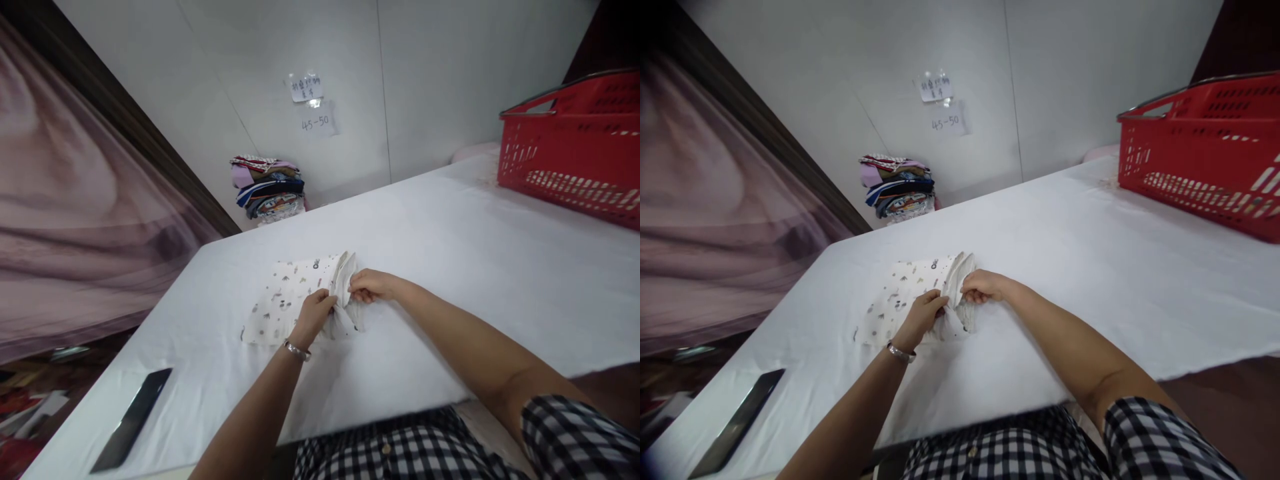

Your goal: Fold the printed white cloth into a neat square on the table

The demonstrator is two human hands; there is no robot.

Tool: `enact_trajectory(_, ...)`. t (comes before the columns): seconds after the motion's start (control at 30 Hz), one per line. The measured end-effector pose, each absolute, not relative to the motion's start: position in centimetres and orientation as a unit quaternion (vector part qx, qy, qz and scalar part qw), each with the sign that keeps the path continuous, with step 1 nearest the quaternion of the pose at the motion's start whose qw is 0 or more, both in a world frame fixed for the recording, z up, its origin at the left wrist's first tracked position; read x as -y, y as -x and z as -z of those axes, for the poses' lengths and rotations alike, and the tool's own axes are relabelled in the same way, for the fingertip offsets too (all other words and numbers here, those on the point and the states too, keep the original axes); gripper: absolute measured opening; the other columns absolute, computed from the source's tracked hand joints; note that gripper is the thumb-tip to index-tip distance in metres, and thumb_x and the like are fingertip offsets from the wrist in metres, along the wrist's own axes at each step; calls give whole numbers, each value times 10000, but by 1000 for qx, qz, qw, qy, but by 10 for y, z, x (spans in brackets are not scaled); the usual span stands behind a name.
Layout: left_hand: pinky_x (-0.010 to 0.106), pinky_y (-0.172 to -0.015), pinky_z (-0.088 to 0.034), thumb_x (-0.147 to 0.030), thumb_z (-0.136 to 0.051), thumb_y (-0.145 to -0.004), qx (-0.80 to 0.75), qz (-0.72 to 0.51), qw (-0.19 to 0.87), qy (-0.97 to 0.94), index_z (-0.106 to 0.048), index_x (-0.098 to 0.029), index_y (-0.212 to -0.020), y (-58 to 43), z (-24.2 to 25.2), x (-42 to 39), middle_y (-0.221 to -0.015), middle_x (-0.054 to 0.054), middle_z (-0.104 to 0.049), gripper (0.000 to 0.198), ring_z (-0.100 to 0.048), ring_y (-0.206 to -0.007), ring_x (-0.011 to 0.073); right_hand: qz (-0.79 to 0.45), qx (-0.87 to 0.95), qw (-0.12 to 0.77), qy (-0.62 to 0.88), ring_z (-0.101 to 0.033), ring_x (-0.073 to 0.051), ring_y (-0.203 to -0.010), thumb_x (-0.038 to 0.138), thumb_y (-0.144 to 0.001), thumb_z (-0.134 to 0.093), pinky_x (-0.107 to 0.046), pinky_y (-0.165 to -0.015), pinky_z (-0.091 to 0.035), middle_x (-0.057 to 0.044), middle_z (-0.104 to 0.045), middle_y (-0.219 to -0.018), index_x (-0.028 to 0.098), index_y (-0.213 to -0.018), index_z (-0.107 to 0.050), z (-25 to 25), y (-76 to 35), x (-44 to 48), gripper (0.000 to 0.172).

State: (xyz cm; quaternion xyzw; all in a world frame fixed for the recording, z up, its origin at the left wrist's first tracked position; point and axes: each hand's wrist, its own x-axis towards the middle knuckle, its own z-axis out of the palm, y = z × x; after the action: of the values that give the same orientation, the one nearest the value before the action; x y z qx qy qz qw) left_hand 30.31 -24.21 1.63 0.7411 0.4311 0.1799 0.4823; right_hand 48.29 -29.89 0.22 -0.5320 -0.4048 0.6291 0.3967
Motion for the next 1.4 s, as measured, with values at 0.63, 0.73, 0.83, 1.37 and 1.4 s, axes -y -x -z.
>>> enact_trajectory(0.63, 197, -460, -269, -343, -498, -693, -434, -161, 425, -778, -444, -178, -546, -306, -20, 249, -466, -63, -395, 227, -341, -450, 73, -645, 401, 385, 524, -508, -59, -349, 256, -771, -594, -143, -283, -302, 12, -618, -521, 143, -625, -517, 1, -481, 298, 200)
enact_trajectory(0.73, 201, -464, -287, -354, -509, -694, -442, -160, 431, -770, -462, -179, -565, -307, -21, 248, -471, -57, -423, 222, -374, -455, 80, -659, 405, 392, 498, -526, -60, -369, 265, -757, -613, -140, -288, -311, 3, -637, -556, 140, -632, -516, 2, -485, 299, 202)
enact_trajectory(0.83, 211, -459, -294, -413, -563, -671, -442, -150, 429, -774, -525, -174, -635, -309, -22, 246, -506, -39, -484, 244, -424, -478, 97, -666, 406, 399, 483, -533, -63, -378, 289, -731, -648, -139, -290, -313, 0, -644, -569, 140, -643, -521, 2, -486, 299, 215)
enact_trajectory(1.37, 196, -434, -256, -395, -535, -689, -433, -156, 469, -754, -419, -188, -575, -310, -26, 249, -457, -69, -406, 263, -337, -417, 66, -641, 398, 402, 519, -520, -65, -357, 217, -758, -580, -143, -281, -293, 9, -631, -533, 151, -614, -494, -2, -480, 298, 180)
enact_trajectory(1.4, 196, -434, -257, -401, -532, -693, -431, -155, 470, -755, -415, -188, -571, -310, -26, 250, -454, -69, -402, 272, -333, -417, 65, -641, 399, 405, 515, -520, -63, -358, 229, -764, -582, -140, -283, -293, 10, -628, -532, 149, -618, -500, -2, -480, 299, 185)
